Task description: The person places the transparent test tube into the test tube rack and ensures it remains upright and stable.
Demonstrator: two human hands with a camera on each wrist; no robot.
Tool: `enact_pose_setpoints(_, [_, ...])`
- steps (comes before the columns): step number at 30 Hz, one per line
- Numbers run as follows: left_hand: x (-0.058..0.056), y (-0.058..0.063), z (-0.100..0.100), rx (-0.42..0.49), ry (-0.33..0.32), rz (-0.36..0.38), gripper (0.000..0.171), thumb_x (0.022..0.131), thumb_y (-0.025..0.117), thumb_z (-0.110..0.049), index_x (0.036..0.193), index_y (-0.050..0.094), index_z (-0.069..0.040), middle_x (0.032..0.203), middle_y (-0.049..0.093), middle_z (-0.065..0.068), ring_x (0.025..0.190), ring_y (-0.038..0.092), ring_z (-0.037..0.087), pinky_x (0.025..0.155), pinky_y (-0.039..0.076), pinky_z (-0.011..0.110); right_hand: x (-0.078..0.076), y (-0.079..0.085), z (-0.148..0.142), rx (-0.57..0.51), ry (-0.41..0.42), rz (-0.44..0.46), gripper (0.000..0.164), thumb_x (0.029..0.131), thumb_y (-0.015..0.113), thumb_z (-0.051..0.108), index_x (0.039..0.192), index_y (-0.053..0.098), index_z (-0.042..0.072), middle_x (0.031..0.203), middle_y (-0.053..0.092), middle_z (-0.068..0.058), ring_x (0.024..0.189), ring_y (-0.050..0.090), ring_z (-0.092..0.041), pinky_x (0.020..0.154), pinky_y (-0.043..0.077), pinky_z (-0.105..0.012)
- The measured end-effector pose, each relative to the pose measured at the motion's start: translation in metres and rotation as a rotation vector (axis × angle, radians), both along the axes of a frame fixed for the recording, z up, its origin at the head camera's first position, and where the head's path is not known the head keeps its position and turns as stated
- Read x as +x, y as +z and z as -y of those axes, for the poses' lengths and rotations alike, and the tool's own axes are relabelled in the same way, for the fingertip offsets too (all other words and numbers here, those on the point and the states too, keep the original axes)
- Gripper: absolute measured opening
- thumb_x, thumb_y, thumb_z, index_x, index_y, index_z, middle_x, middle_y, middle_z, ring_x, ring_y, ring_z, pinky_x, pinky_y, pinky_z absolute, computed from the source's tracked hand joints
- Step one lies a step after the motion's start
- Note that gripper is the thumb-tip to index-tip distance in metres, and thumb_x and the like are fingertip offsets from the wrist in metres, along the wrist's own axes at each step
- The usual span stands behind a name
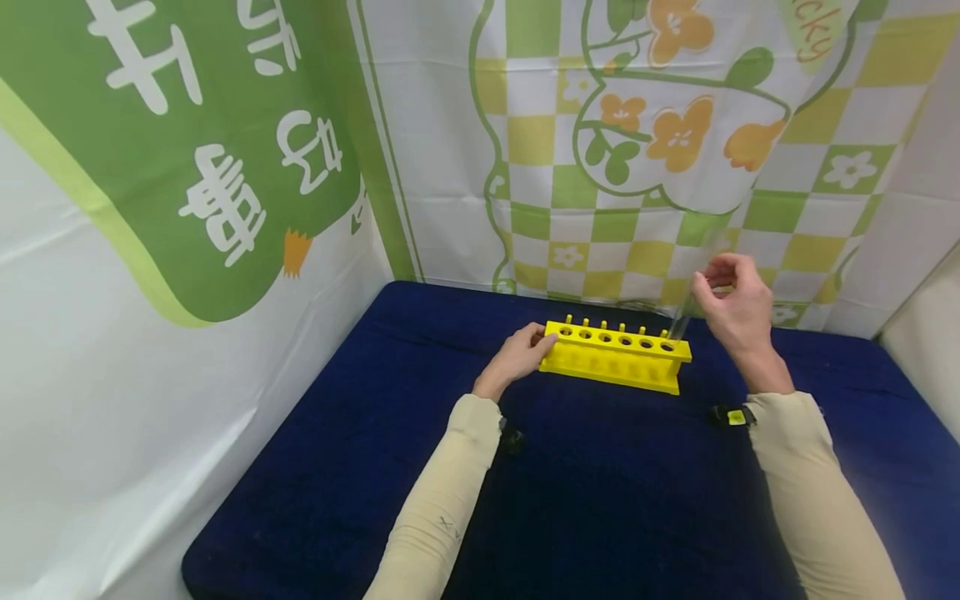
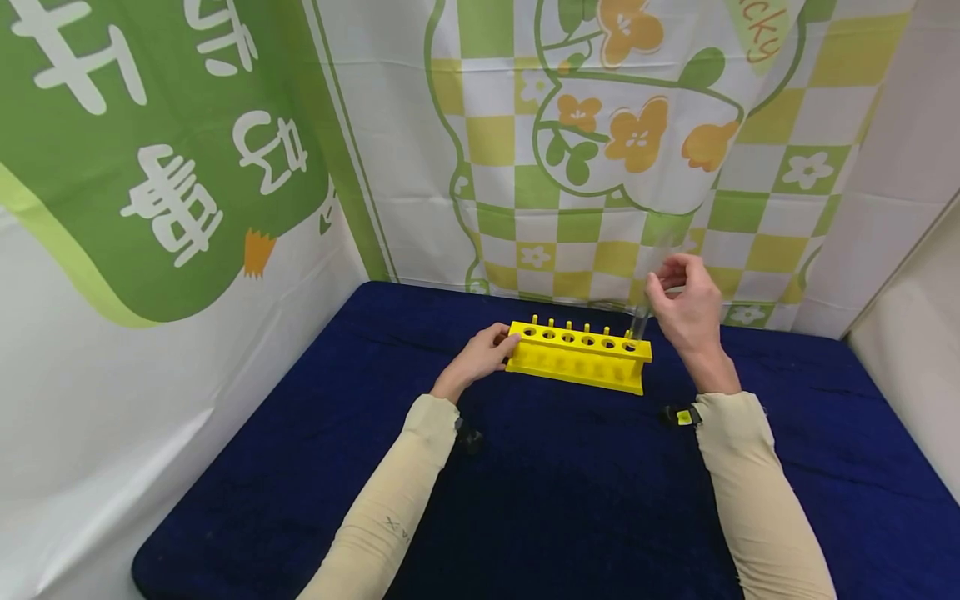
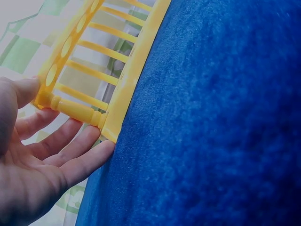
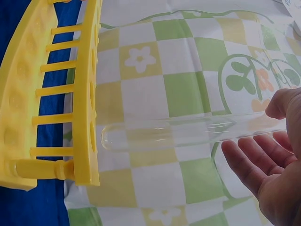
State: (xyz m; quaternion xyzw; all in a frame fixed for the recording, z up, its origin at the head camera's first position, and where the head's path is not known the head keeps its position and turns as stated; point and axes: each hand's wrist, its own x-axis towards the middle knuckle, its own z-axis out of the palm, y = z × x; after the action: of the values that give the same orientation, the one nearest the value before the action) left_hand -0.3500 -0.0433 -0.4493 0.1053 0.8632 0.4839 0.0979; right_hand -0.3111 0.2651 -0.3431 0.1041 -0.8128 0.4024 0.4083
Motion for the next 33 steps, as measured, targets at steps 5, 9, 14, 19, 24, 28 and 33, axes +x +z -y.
enact_pose_setpoints(5, [0.0001, -0.0003, 0.0, -0.001, 0.002, 0.006, 0.049, 0.099, 0.046, -0.057, 0.13, 0.051, -0.019, 0.109, 0.06, 0.001, 0.093, 0.059, 0.02, 0.083, 0.052, 0.033, -0.0023, -0.0004, 0.0033, -0.015, 0.011, 0.0, 0.03, 0.088, 0.065, 0.009, 0.112, 0.057, -0.008, 0.095, 0.063, -0.018, 0.077, 0.049, 0.015, 0.066, 0.041, -0.002])
enact_pose_setpoints(9, [-0.0002, -0.0006, -0.0004, -0.005, -0.001, 0.004, 0.049, 0.099, 0.046, -0.056, 0.13, 0.051, -0.019, 0.109, 0.06, 0.001, 0.093, 0.059, 0.02, 0.083, 0.052, 0.033, -0.0021, -0.0016, 0.0042, -0.011, 0.01, 0.011, 0.03, 0.089, 0.064, 0.009, 0.113, 0.057, -0.008, 0.097, 0.064, -0.019, 0.077, 0.049, 0.014, 0.067, 0.04, -0.002])
enact_pose_setpoints(14, [0.0004, 0.0001, 0.0001, -0.002, -0.003, 0.002, 0.049, 0.099, 0.046, -0.056, 0.131, 0.051, -0.019, 0.11, 0.06, 0.0, 0.093, 0.059, 0.019, 0.082, 0.052, 0.033, -0.001, -0.0032, 0.0051, -0.003, 0.002, 0.028, 0.03, 0.089, 0.065, 0.01, 0.114, 0.057, -0.006, 0.098, 0.063, -0.017, 0.078, 0.048, 0.014, 0.068, 0.039, -0.002])
enact_pose_setpoints(19, [0.0009, 0.0, 0.0004, -0.002, -0.005, -0.004, 0.049, 0.099, 0.045, -0.056, 0.13, 0.051, -0.019, 0.109, 0.06, 0.001, 0.092, 0.059, 0.02, 0.082, 0.051, 0.033, -0.0014, -0.0043, 0.0061, -0.009, 0.001, 0.04, 0.03, 0.089, 0.065, 0.011, 0.114, 0.057, -0.005, 0.097, 0.063, -0.015, 0.078, 0.049, 0.014, 0.067, 0.04, -0.004])
enact_pose_setpoints(24, [0.001, -0.0002, 0.0003, -0.004, -0.004, -0.01, 0.049, 0.099, 0.045, -0.056, 0.13, 0.051, -0.018, 0.109, 0.06, 0.001, 0.091, 0.058, 0.02, 0.082, 0.051, 0.033, -0.0027, -0.0063, 0.007, -0.014, 0.003, 0.041, 0.03, 0.089, 0.066, 0.01, 0.113, 0.058, -0.006, 0.096, 0.064, -0.015, 0.077, 0.049, 0.014, 0.066, 0.041, -0.003])
enact_pose_setpoints(28, [0.0006, -0.0009, 0.0002, -0.009, -0.002, -0.01, 0.049, 0.099, 0.046, -0.056, 0.13, 0.051, -0.018, 0.108, 0.06, 0.001, 0.091, 0.059, 0.02, 0.082, 0.051, 0.033, -0.0026, -0.0082, 0.0081, -0.01, -0.001, 0.048, 0.03, 0.089, 0.066, 0.011, 0.113, 0.058, -0.006, 0.097, 0.064, -0.018, 0.077, 0.049, 0.013, 0.066, 0.04, -0.003])
enact_pose_setpoints(33, [0.0007, -0.001, 0.0002, -0.006, -0.003, -0.01, 0.048, 0.099, 0.046, -0.056, 0.129, 0.052, -0.018, 0.108, 0.06, 0.001, 0.091, 0.059, 0.02, 0.081, 0.051, 0.033, 0.0008, -0.0102, 0.0097, -0.01, 0.003, 0.052, 0.03, 0.089, 0.066, 0.011, 0.113, 0.058, -0.006, 0.097, 0.064, -0.018, 0.077, 0.05, 0.012, 0.065, 0.039, -0.003])
